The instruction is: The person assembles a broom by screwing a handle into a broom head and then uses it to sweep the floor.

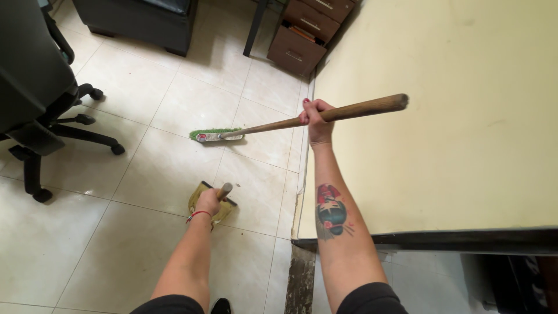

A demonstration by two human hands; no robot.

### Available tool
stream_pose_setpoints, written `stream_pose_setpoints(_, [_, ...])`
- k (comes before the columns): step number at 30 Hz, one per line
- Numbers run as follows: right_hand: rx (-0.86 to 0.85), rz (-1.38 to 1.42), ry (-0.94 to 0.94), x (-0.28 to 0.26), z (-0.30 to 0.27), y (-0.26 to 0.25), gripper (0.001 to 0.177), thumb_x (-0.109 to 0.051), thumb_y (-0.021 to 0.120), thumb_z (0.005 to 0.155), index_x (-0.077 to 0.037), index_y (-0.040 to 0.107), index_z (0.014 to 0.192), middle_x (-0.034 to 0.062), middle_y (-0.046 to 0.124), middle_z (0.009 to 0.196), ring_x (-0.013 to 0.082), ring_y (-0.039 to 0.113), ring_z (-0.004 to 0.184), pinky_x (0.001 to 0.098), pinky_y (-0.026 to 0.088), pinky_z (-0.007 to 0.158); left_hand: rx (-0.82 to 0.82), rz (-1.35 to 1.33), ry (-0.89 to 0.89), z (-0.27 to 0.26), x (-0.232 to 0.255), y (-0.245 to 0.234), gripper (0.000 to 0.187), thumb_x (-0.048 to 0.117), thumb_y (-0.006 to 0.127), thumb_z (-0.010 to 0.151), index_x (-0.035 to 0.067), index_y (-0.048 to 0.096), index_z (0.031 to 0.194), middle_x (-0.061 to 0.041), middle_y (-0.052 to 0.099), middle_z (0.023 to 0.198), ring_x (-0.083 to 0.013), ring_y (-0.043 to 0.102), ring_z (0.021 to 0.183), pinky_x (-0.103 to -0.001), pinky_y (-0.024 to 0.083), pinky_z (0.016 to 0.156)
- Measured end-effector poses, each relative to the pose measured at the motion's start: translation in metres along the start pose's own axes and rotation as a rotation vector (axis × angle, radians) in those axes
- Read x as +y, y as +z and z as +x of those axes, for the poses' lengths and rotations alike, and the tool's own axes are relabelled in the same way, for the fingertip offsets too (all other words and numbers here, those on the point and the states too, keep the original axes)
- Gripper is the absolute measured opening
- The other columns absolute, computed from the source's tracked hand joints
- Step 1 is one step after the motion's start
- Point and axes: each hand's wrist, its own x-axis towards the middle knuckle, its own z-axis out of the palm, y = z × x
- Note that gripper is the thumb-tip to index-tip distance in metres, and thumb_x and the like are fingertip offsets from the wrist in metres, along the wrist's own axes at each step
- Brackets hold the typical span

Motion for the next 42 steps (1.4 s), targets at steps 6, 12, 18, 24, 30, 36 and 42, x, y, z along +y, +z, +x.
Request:
stream_pose_setpoints(6, [-0.041,-0.026,-0.03,0.008,-0.012,0.007,0.037,-0.009,0.067,0.097,-0.01,0.054,0.062,0.0016,0.055,0.054,0.011,0.053,0.05,0.0268,0.049,0.056,0.063,0.011,-0.099,0.004,-0.023,0.016,0.022,0.008,0.067,0.085,0.022,0.079,0.097,-0.014,0.076,0.105,-0.0333,0.071,0.103,-0.044,0.056,0.092])
stream_pose_setpoints(12, [-0.045,0.029,-0.036,0.007,-0.019,0.009,0.036,-0.01,0.067,0.097,-0.009,0.053,0.064,0.0016,0.054,0.055,0.0114,0.052,0.052,0.0282,0.047,0.058,0.128,-0.036,-0.141,-0.008,0.0,-0.006,0.028,0.029,0.081,0.078,0.018,0.076,0.104,-0.012,0.076,0.107,-0.0327,0.071,0.104,-0.044,0.055,0.091])
stream_pose_setpoints(18, [-0.088,0.012,-0.068,0.035,-0.034,0.016,0.037,-0.011,0.068,0.098,-0.009,0.052,0.064,0.001,0.055,0.056,0.0108,0.054,0.055,0.0286,0.051,0.059,0.146,-0.006,-0.068,-0.033,0.052,-0.043,0.043,0.045,0.086,0.072,0.015,0.076,0.101,-0.014,0.076,0.102,-0.0342,0.071,0.1,-0.044,0.056,0.089])
stream_pose_setpoints(24, [-0.117,-0.063,-0.107,0.039,-0.045,0.012,0.038,-0.011,0.068,0.097,-0.009,0.053,0.061,0.0011,0.055,0.054,0.0102,0.053,0.049,0.0269,0.049,0.052,0.189,0.114,-0.046,-0.08,0.068,-0.054,0.039,0.042,0.084,0.071,0.016,0.077,0.099,-0.013,0.076,0.099,-0.0352,0.071,0.097,-0.046,0.057,0.086])
stream_pose_setpoints(30, [-0.081,-0.055,-0.002,-0.039,-0.028,-0.012,0.039,-0.014,0.069,0.095,-0.015,0.051,0.061,-0.0006,0.054,0.052,0.0096,0.056,0.045,0.024,0.047,0.045,0.311,0.13,0.007,-0.103,0.082,-0.065,0.042,0.047,0.082,0.079,0.017,0.075,0.107,-0.016,0.076,0.098,-0.0365,0.07,0.097,-0.047,0.055,0.086])
stream_pose_setpoints(36, [0.143,0.091,-0.13,-0.086,-0.038,-0.015,0.045,-0.026,0.071,0.096,-0.016,0.045,0.06,-0.0019,0.044,0.047,0.0096,0.042,0.034,0.0257,0.037,0.034,0.237,0.181,-0.023,-0.106,0.089,-0.054,0.028,0.038,0.08,0.082,0.017,0.078,0.099,-0.014,0.075,0.101,-0.0346,0.07,0.099,-0.045,0.056,0.088])
stream_pose_setpoints(42, [0.205,0.251,-0.404,-0.082,-0.038,0.003,0.055,-0.044,0.072,0.095,-0.018,0.038,0.061,-0.0052,0.035,0.046,0.0082,0.035,0.032,0.0253,0.028,0.033,0.2,0.278,0.09,-0.109,0.085,-0.065,0.022,0.029,0.08,0.08,0.014,0.077,0.096,-0.014,0.075,0.099,-0.0338,0.07,0.097,-0.044,0.056,0.088])
